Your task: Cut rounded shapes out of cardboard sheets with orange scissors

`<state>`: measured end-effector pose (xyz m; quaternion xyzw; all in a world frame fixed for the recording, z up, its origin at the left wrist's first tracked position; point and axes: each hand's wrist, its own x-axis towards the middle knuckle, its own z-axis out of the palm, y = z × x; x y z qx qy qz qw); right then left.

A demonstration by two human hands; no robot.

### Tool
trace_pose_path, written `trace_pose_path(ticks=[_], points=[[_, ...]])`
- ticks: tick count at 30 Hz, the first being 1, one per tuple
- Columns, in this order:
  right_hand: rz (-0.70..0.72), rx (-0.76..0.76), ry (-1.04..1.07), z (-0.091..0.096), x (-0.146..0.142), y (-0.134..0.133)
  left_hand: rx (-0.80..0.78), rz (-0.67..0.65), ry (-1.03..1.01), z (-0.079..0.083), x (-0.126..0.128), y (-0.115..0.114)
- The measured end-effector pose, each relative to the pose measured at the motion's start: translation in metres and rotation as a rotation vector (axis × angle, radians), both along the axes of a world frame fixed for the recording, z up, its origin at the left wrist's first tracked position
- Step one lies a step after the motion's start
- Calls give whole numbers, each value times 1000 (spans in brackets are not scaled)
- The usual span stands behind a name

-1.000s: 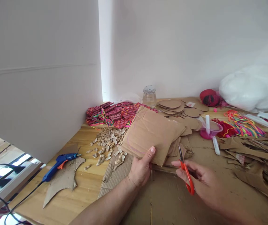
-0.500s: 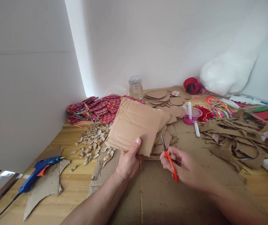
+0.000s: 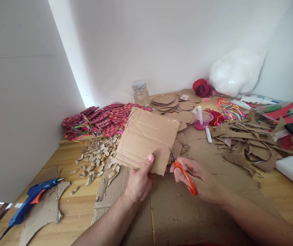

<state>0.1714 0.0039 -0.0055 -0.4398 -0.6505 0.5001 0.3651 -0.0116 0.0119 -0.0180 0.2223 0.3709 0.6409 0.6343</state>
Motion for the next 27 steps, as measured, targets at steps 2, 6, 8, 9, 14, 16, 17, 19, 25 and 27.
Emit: trace_pose_path(ticks=[2, 6, 8, 9, 14, 16, 17, 19, 25, 27], points=[[65, -57, 51, -3, 1, 0, -2, -3, 6, 1, 0, 0], [66, -148, 136, -9, 0, 1, -7, 0, -13, 3, 0, 1], [60, -153, 120, -12, 0, 1, -25, 3, -41, 4, -1, 2], [59, -141, 94, -12, 0, 1, -41, 6, -55, 5, -1, 2], [49, -63, -43, -12, -3, -1, -162, 14, -122, 5, -4, 4], [64, -84, -43, -13, -4, -3, -193, 30, -136, 5, -4, 5], [76, -99, -43, -14, -5, -4, -196, 44, -134, 5, -3, 5], [91, -114, -63, -15, -6, -5, -183, 81, -128, 7, -3, 7], [78, -88, -159, -14, -5, -2, -145, 127, -135, 8, -6, 12], [74, -90, -163, -14, -4, 0, -127, 135, -138, 8, -7, 13]])
